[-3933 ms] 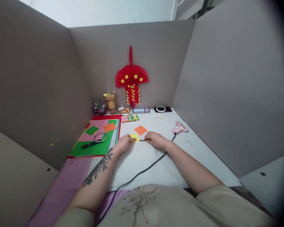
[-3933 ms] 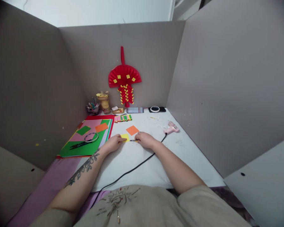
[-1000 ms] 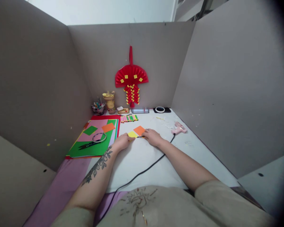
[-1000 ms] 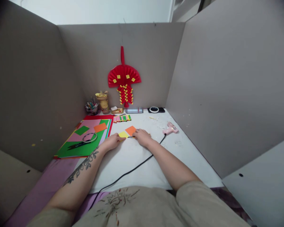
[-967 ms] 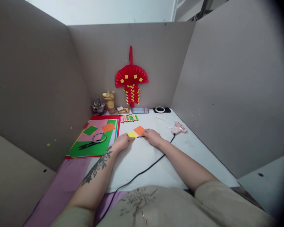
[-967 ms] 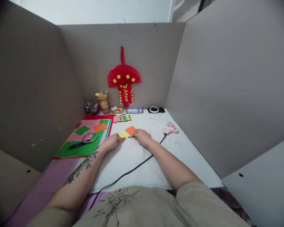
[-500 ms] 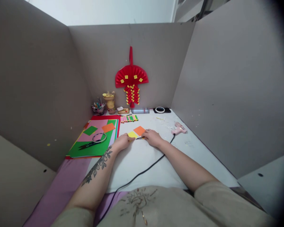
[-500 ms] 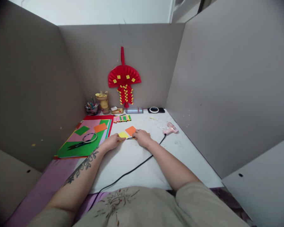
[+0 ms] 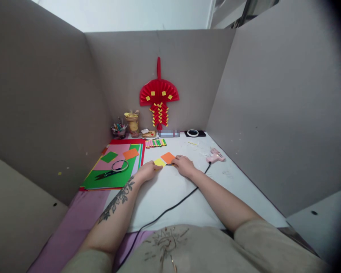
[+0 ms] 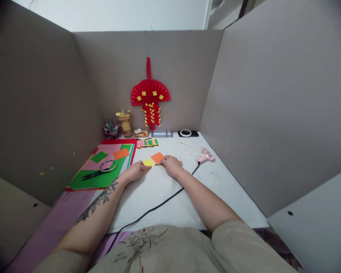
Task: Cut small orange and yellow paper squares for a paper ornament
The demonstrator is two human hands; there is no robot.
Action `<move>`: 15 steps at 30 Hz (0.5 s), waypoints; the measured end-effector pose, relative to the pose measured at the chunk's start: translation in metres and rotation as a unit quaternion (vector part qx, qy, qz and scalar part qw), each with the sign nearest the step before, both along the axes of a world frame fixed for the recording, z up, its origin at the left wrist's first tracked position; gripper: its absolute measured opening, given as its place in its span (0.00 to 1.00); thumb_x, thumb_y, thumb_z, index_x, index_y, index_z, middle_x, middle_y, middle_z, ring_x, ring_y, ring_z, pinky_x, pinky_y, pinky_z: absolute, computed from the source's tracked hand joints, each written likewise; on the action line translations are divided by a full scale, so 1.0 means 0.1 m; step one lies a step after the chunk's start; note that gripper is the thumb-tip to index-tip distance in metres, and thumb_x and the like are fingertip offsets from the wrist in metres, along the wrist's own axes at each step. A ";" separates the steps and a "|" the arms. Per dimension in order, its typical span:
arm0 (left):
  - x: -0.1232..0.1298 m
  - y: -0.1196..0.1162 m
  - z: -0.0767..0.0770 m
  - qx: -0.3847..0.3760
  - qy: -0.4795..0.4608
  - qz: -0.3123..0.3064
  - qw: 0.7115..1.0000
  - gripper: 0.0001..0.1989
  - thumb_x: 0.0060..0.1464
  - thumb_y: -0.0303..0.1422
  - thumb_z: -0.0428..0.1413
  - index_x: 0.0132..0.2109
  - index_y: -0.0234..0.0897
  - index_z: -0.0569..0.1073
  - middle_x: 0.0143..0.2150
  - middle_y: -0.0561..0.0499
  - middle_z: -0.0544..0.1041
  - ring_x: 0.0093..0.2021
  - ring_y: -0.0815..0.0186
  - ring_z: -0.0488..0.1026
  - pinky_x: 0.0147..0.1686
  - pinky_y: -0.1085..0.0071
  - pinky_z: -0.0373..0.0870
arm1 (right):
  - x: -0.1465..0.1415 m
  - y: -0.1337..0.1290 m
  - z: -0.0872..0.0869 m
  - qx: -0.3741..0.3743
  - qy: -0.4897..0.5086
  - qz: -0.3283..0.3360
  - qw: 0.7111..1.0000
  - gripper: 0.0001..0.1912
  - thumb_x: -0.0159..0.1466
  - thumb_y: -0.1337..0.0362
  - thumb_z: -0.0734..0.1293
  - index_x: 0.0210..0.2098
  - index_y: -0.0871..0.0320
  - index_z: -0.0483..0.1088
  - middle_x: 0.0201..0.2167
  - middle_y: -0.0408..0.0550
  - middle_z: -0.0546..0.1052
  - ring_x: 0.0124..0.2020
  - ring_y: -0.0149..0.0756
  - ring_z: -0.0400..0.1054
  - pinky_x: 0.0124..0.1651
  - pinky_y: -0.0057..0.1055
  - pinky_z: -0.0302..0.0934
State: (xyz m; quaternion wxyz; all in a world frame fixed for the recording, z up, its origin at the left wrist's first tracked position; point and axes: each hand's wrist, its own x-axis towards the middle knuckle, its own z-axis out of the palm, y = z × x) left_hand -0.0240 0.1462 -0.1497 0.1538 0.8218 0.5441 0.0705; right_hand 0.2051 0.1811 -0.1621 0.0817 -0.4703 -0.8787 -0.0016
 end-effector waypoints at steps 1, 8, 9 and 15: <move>0.00 -0.01 0.01 0.000 0.000 0.001 1.000 0.18 0.61 0.40 0.43 0.54 0.50 0.71 0.43 0.48 0.71 0.40 0.64 0.69 0.41 0.74 0.62 | 0.00 0.00 0.00 0.001 0.002 0.006 1.000 0.13 0.65 0.65 0.57 0.45 0.53 0.70 0.41 0.51 0.70 0.45 0.39 0.61 0.45 0.32 0.52; 0.02 -0.01 0.04 0.001 0.001 -0.001 1.000 0.18 0.60 0.39 0.44 0.52 0.52 0.72 0.42 0.48 0.70 0.40 0.64 0.70 0.41 0.74 0.62 | -0.02 -0.03 0.01 0.001 0.002 0.027 1.000 0.14 0.65 0.66 0.57 0.45 0.53 0.70 0.41 0.51 0.71 0.45 0.38 0.61 0.46 0.32 0.51; 0.02 -0.01 0.04 0.002 0.001 0.001 1.000 0.18 0.60 0.39 0.44 0.52 0.51 0.72 0.42 0.48 0.71 0.41 0.64 0.70 0.41 0.75 0.63 | -0.02 -0.04 0.01 0.001 0.000 0.028 1.000 0.14 0.65 0.66 0.57 0.45 0.53 0.70 0.41 0.51 0.71 0.45 0.38 0.61 0.46 0.32 0.51; 0.03 -0.01 0.05 0.002 0.000 0.003 1.000 0.18 0.60 0.40 0.44 0.52 0.49 0.72 0.42 0.48 0.72 0.40 0.64 0.70 0.41 0.75 0.63 | -0.04 -0.06 0.02 0.002 0.002 0.032 0.999 0.14 0.65 0.65 0.57 0.45 0.52 0.70 0.40 0.50 0.71 0.44 0.38 0.62 0.45 0.32 0.52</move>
